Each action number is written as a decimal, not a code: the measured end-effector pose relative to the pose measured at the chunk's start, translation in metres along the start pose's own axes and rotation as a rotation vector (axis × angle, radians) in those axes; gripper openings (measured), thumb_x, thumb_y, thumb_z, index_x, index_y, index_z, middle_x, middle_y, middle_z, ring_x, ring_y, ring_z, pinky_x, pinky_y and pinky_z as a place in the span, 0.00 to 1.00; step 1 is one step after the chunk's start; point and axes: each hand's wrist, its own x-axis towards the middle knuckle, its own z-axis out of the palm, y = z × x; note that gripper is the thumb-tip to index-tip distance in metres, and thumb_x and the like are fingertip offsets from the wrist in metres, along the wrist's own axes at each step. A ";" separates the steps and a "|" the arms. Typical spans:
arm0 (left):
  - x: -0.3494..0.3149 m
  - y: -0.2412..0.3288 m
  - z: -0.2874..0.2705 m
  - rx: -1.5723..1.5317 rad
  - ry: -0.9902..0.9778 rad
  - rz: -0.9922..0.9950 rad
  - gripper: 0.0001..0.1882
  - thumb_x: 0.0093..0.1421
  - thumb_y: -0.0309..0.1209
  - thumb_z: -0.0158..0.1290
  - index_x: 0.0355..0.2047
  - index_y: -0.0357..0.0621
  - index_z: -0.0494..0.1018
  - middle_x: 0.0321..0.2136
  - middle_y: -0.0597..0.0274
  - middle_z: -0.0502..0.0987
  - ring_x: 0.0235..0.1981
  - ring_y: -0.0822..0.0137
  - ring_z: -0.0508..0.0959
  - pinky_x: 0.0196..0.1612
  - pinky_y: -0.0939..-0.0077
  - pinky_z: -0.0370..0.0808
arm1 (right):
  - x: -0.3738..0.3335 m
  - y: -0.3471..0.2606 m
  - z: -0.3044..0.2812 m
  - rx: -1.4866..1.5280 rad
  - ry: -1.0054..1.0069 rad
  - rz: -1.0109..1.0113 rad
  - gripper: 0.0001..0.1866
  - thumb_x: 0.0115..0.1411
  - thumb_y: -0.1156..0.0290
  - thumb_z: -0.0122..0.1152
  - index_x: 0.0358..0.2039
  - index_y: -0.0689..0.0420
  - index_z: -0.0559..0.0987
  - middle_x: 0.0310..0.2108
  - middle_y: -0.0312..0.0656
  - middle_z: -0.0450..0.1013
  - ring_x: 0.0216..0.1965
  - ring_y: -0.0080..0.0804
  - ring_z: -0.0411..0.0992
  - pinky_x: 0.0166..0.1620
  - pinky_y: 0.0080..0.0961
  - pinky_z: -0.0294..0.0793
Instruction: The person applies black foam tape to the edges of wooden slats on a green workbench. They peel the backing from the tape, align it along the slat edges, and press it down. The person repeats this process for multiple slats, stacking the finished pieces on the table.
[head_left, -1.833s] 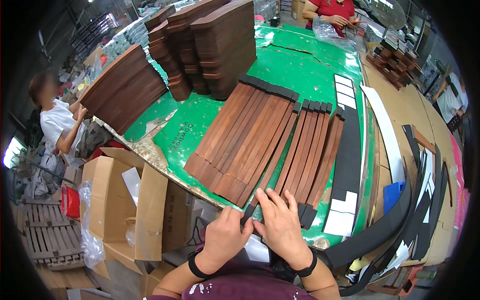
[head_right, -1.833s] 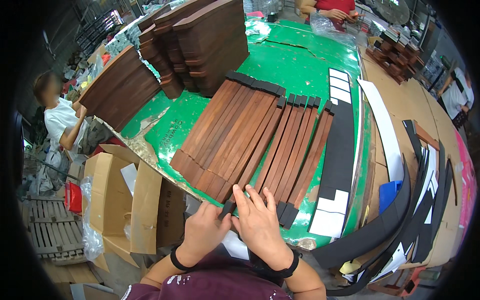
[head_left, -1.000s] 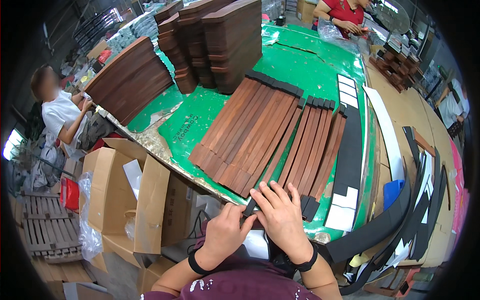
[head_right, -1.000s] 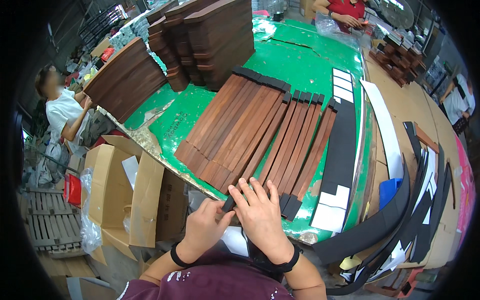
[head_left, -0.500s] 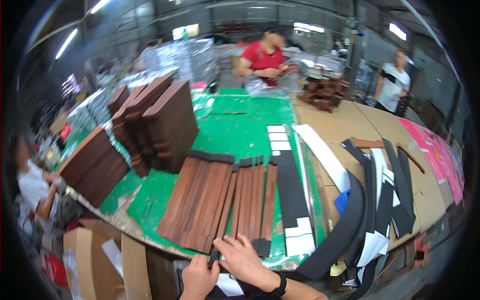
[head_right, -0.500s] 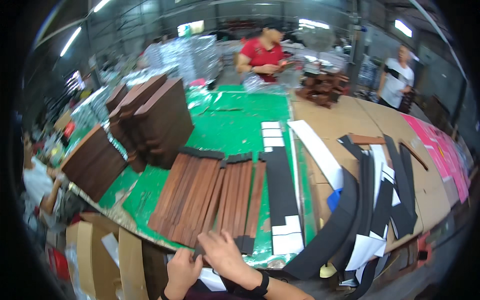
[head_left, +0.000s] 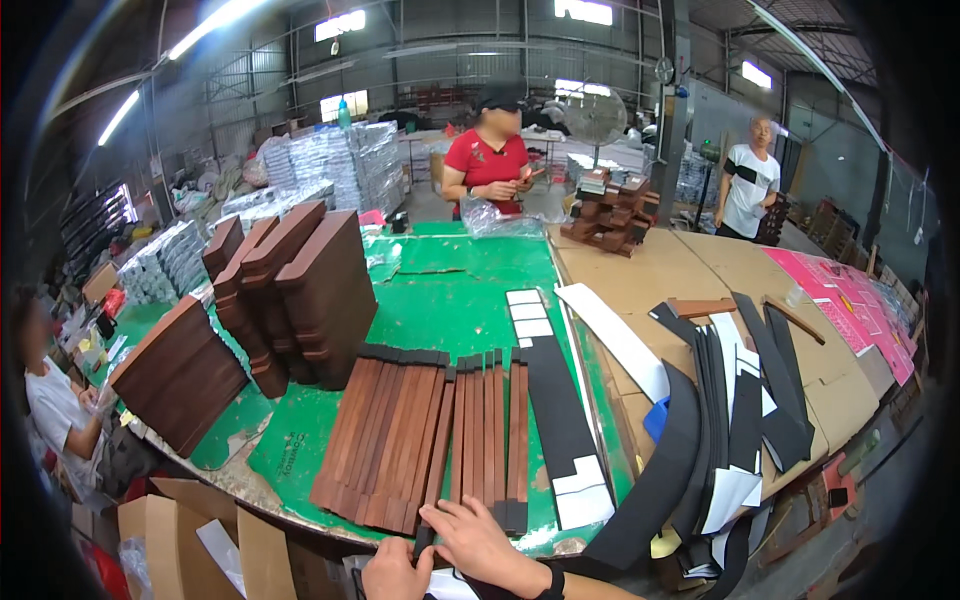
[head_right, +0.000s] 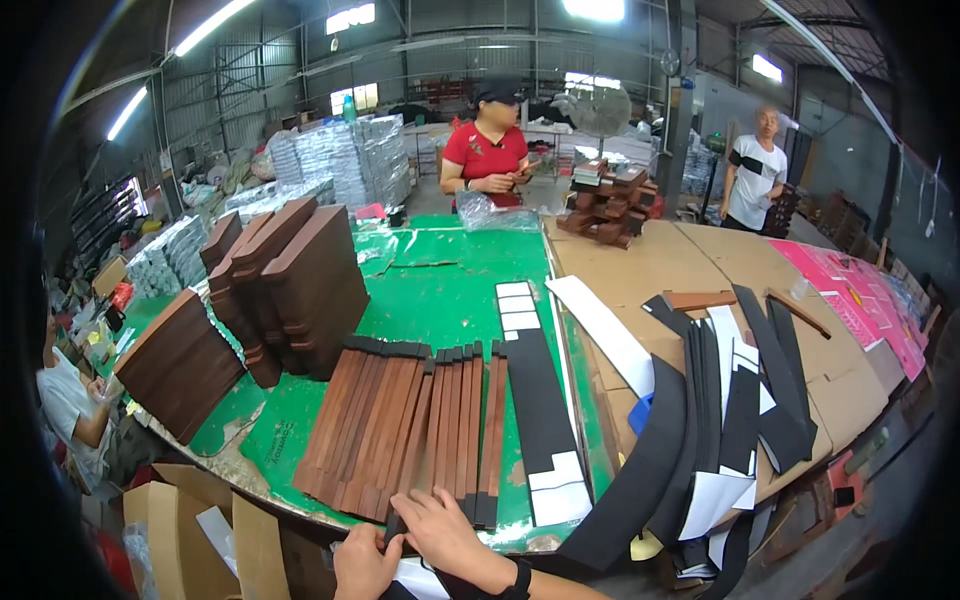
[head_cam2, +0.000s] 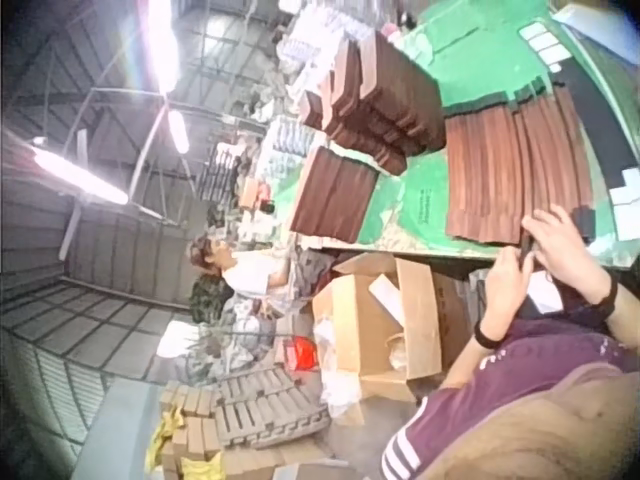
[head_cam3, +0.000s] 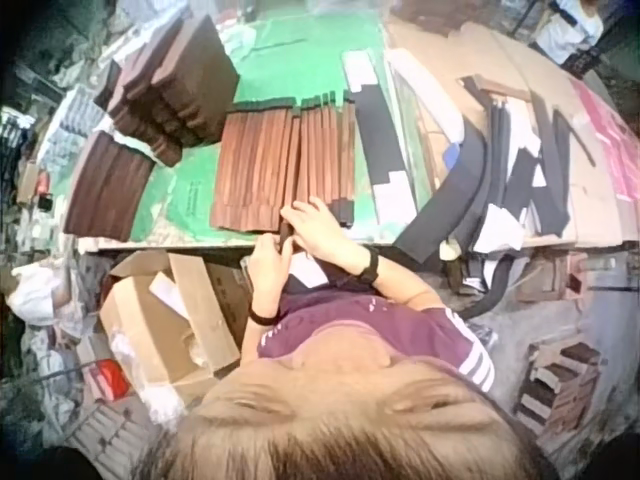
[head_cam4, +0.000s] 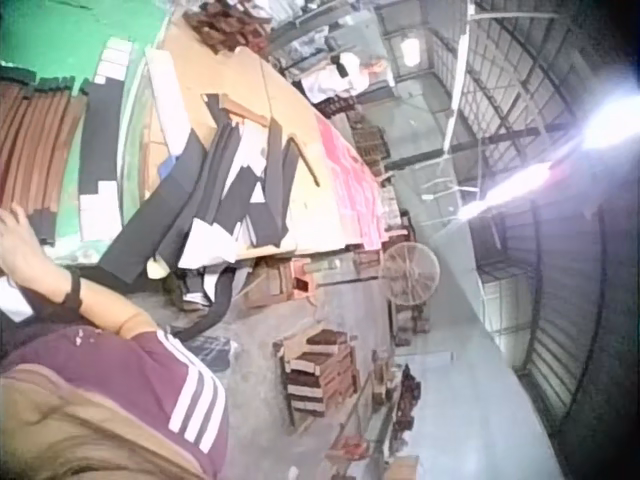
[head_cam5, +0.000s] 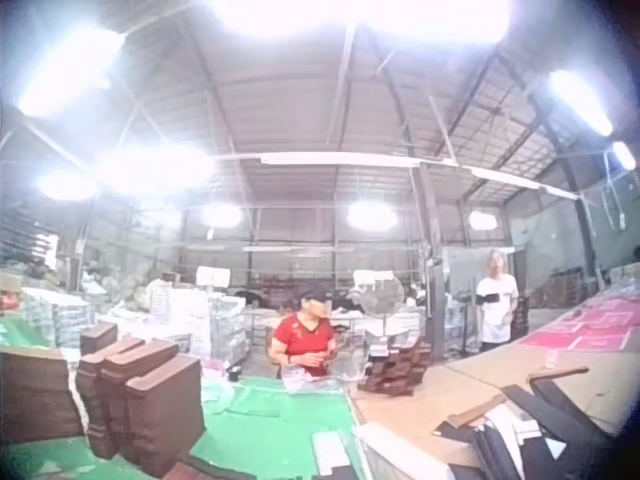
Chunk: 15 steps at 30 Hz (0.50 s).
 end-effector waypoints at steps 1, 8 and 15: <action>0.000 0.002 0.000 0.014 -0.002 -0.007 0.16 0.67 0.42 0.64 0.38 0.40 0.79 0.35 0.46 0.83 0.36 0.44 0.84 0.40 0.53 0.80 | -0.002 0.001 0.003 -0.004 0.038 -0.020 0.36 0.57 0.68 0.75 0.65 0.63 0.72 0.59 0.45 0.76 0.64 0.44 0.72 0.67 0.49 0.65; -0.003 -0.002 0.009 0.036 0.035 0.056 0.15 0.69 0.40 0.61 0.38 0.40 0.76 0.33 0.44 0.82 0.35 0.42 0.84 0.38 0.51 0.80 | -0.005 0.001 0.005 -0.039 0.060 -0.027 0.37 0.57 0.67 0.75 0.65 0.63 0.71 0.60 0.46 0.75 0.65 0.45 0.71 0.67 0.50 0.65; -0.003 -0.017 0.021 0.040 0.108 0.081 0.14 0.62 0.36 0.66 0.35 0.40 0.75 0.28 0.50 0.79 0.29 0.46 0.82 0.34 0.52 0.78 | -0.007 0.001 0.009 -0.045 0.079 -0.040 0.37 0.56 0.67 0.76 0.65 0.63 0.72 0.61 0.47 0.76 0.65 0.46 0.71 0.68 0.51 0.64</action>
